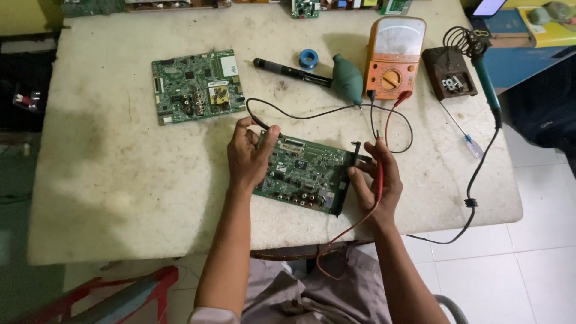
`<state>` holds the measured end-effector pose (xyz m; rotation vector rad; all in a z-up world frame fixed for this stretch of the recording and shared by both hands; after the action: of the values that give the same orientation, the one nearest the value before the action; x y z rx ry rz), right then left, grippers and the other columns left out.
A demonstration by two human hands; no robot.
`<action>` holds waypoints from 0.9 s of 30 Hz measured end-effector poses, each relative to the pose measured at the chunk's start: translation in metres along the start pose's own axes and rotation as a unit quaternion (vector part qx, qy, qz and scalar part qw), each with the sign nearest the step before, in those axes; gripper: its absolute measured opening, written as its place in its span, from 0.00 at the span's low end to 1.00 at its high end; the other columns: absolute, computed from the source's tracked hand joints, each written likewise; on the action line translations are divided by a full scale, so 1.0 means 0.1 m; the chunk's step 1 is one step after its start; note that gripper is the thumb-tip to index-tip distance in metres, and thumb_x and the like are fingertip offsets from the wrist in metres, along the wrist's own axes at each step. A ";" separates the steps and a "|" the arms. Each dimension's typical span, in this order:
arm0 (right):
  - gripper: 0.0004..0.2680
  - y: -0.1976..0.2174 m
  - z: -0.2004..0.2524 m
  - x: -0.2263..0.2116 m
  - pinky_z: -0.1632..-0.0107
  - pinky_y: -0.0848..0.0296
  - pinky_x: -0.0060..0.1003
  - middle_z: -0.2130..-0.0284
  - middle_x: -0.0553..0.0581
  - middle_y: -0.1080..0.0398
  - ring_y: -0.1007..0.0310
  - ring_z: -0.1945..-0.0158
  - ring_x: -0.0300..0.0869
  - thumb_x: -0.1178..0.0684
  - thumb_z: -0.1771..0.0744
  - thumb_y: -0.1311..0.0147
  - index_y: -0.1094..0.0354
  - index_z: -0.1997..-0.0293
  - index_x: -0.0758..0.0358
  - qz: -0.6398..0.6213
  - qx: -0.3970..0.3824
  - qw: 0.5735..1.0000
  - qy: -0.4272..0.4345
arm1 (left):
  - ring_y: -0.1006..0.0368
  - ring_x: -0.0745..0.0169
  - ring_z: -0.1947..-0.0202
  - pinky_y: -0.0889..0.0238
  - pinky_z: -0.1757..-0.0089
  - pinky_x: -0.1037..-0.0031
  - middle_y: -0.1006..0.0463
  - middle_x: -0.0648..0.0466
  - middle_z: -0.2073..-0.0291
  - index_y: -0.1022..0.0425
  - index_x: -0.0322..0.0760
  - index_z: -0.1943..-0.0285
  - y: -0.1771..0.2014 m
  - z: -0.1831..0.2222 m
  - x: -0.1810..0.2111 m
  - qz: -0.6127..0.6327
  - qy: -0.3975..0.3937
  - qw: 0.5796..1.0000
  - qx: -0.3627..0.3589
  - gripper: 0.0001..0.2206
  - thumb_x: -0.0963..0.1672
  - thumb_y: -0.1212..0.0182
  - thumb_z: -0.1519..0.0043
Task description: Testing electronic components on a circuit board using a multimeter and probes on a repair bench.
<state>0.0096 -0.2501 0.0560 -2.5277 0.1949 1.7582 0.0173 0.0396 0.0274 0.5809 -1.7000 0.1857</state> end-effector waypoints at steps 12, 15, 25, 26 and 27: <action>0.25 0.07 0.01 0.24 0.43 0.21 0.45 0.41 0.67 0.31 0.23 0.50 0.47 0.65 0.35 0.37 0.44 0.30 0.68 -0.072 0.048 0.995 0.042 | 0.34 0.72 0.76 0.35 0.66 0.71 0.25 0.52 0.70 0.17 0.41 0.52 -0.10 0.00 0.01 0.067 0.000 0.997 -0.047 0.19 0.57 0.31 0.34; 0.25 0.04 0.00 0.17 0.44 0.20 0.45 0.42 0.66 0.31 0.23 0.50 0.47 0.65 0.35 0.38 0.44 0.29 0.67 -0.067 0.040 0.996 0.036 | 0.32 0.71 0.68 0.36 0.60 0.74 0.23 0.54 0.65 0.17 0.40 0.52 -0.19 -0.03 -0.06 0.107 0.000 0.991 -0.077 0.18 0.56 0.33 0.34; 0.25 0.01 0.01 0.18 0.46 0.20 0.39 0.42 0.62 0.30 0.23 0.50 0.42 0.63 0.34 0.38 0.43 0.28 0.65 -0.065 0.041 0.997 0.003 | 0.24 0.52 0.61 0.33 0.52 0.61 0.23 0.47 0.70 0.17 0.42 0.59 -0.23 -0.06 -0.11 0.074 -0.013 0.985 -0.152 0.23 0.60 0.43 0.34; 0.24 0.02 0.02 0.14 0.45 0.21 0.38 0.42 0.61 0.30 0.24 0.51 0.40 0.62 0.34 0.38 0.43 0.28 0.64 -0.040 0.047 0.998 0.000 | 0.26 0.55 0.62 0.33 0.52 0.62 0.24 0.49 0.71 0.17 0.43 0.59 -0.24 -0.04 -0.09 0.076 0.004 0.983 -0.167 0.23 0.60 0.43 0.34; 0.24 0.03 0.02 0.10 0.44 0.22 0.37 0.41 0.60 0.30 0.25 0.51 0.39 0.61 0.33 0.38 0.42 0.28 0.63 -0.016 0.053 0.998 -0.003 | 0.27 0.58 0.62 0.33 0.53 0.63 0.25 0.52 0.71 0.17 0.44 0.58 -0.26 -0.02 -0.06 0.077 0.022 0.980 -0.181 0.22 0.60 0.44 0.33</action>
<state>0.0105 -0.2532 0.0461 -2.4390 0.2399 1.6958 0.0315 0.0201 0.0167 0.1725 -1.6839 -0.0033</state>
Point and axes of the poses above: each hand's wrist, its own z-axis away from the middle knuckle, its own y-axis out of the back of the hand, x = y × z, the point moved 6 cm from there along -z, towards the middle knuckle
